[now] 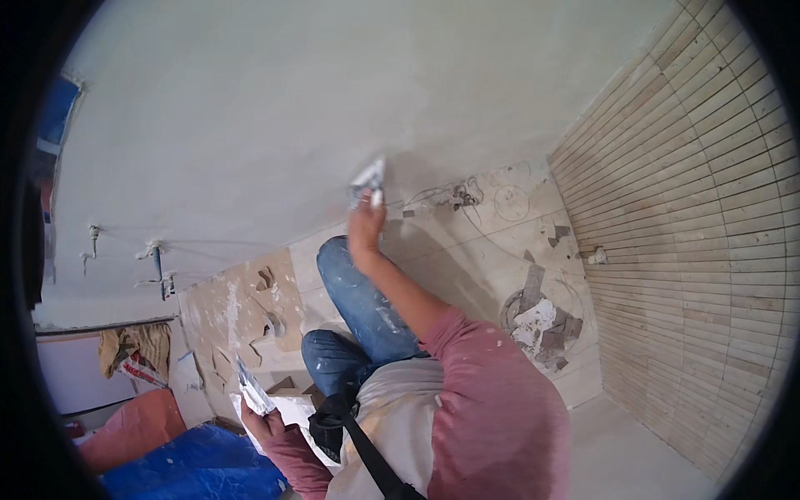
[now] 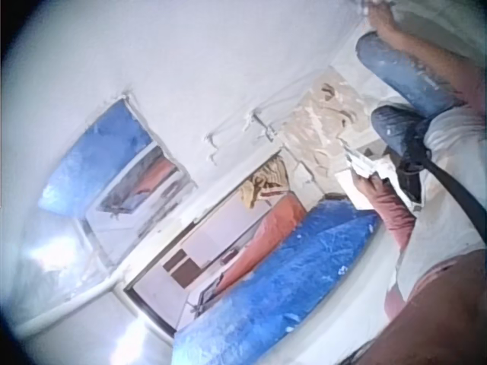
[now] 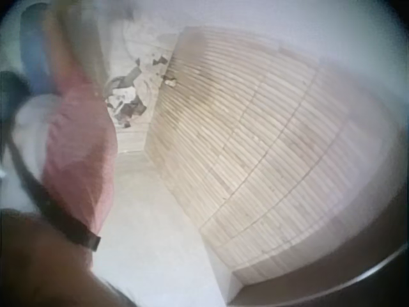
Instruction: The person loads joint compound onto putty knives, transfers it between the blades, and applies it onto the wall using a putty knife.
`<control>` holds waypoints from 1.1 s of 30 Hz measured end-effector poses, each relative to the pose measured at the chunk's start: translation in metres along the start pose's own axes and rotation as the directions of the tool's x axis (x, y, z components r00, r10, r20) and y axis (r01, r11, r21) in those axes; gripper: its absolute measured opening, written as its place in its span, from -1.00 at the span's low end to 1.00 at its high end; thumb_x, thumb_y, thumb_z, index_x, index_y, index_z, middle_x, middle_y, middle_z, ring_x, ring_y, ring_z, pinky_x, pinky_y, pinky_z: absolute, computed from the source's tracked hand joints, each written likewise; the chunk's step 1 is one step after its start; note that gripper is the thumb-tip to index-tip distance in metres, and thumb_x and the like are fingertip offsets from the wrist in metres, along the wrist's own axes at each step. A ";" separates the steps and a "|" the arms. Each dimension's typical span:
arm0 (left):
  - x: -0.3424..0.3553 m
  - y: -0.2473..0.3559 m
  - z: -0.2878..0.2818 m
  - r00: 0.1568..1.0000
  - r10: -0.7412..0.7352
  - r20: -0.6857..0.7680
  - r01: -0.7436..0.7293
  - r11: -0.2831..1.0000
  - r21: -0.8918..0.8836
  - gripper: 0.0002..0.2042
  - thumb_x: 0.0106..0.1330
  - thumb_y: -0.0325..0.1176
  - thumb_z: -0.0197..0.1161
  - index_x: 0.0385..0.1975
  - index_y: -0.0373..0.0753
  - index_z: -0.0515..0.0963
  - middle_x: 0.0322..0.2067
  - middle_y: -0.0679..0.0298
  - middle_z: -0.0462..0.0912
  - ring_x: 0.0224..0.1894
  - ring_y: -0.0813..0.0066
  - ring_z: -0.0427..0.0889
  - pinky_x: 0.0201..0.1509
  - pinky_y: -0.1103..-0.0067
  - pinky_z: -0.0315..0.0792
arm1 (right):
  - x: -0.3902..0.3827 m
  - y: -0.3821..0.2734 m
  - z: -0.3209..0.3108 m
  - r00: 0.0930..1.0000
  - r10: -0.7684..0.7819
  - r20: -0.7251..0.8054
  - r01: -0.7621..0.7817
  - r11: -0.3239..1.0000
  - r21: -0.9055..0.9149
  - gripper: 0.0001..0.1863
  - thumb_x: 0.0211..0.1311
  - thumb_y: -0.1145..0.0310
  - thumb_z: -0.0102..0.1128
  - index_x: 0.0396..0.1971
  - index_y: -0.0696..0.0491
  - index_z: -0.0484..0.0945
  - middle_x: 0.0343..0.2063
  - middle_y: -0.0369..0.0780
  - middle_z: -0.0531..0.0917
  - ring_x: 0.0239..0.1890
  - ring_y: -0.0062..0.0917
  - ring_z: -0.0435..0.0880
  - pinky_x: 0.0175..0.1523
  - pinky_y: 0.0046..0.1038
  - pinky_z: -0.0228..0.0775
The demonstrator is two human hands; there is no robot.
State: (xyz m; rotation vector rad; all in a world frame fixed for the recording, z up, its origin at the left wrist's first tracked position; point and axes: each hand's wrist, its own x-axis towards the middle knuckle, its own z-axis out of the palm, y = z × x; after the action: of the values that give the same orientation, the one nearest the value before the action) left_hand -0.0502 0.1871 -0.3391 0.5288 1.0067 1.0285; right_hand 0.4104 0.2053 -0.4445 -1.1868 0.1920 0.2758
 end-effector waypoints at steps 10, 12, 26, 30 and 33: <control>0.010 -0.007 -0.001 0.993 -0.074 -0.090 0.083 0.991 0.108 -0.73 0.48 -0.27 -0.02 -0.06 -0.30 0.52 -0.17 0.18 0.70 -0.19 0.40 0.72 -0.18 0.51 0.66 | 0.169 0.143 -0.131 0.681 0.658 -0.321 -0.487 0.735 0.472 -0.40 0.40 0.25 0.03 0.35 -0.03 0.05 0.25 -0.13 0.29 0.16 -0.18 0.40 -0.01 0.01 0.57; 0.016 -0.009 0.004 0.991 -0.108 -0.078 0.114 0.990 0.082 -0.73 0.48 -0.26 -0.03 -0.07 -0.30 0.52 -0.18 0.19 0.70 -0.20 0.41 0.72 -0.19 0.52 0.66 | 0.185 0.152 -0.139 0.719 0.651 -0.245 -0.517 0.736 0.437 -0.42 0.40 0.26 0.02 0.34 -0.03 0.07 0.24 -0.14 0.29 0.18 -0.20 0.38 0.01 -0.01 0.57; 0.017 -0.011 0.025 0.988 -0.100 -0.117 0.113 0.987 0.113 -0.72 0.49 -0.25 -0.04 -0.06 -0.28 0.52 -0.20 0.23 0.70 -0.24 0.44 0.72 -0.23 0.55 0.64 | 0.209 0.159 -0.115 0.588 0.758 -0.282 -0.607 0.644 0.465 -0.55 0.36 0.36 -0.03 0.24 -0.07 0.26 0.18 -0.22 0.40 0.16 -0.21 0.40 0.07 0.04 0.40; 0.022 -0.014 0.020 0.988 -0.113 -0.105 0.125 0.986 0.114 -0.72 0.49 -0.25 -0.05 -0.03 -0.29 0.51 -0.19 0.22 0.70 -0.23 0.44 0.72 -0.23 0.55 0.64 | 0.222 0.169 -0.130 0.711 0.692 -0.124 -0.642 0.712 0.286 -0.57 0.36 0.33 -0.01 0.21 -0.07 0.27 0.18 -0.24 0.38 0.16 -0.24 0.38 0.06 0.01 0.41; 0.019 -0.015 0.020 0.994 -0.043 -0.104 0.062 0.980 0.189 -0.72 0.49 -0.26 -0.05 -0.02 -0.29 0.50 -0.18 0.21 0.70 -0.22 0.43 0.72 -0.21 0.54 0.64 | 0.213 0.169 -0.128 0.680 0.713 -0.169 -0.560 0.654 0.508 -0.58 0.34 0.30 0.03 0.18 -0.06 0.30 0.13 -0.21 0.40 0.08 -0.26 0.43 -0.01 -0.05 0.47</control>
State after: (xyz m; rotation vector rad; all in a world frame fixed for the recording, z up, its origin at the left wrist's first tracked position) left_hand -0.0229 0.1986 -0.3499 0.6099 1.2101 0.9228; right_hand 0.5601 0.1683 -0.7025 -0.6766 0.9784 0.6201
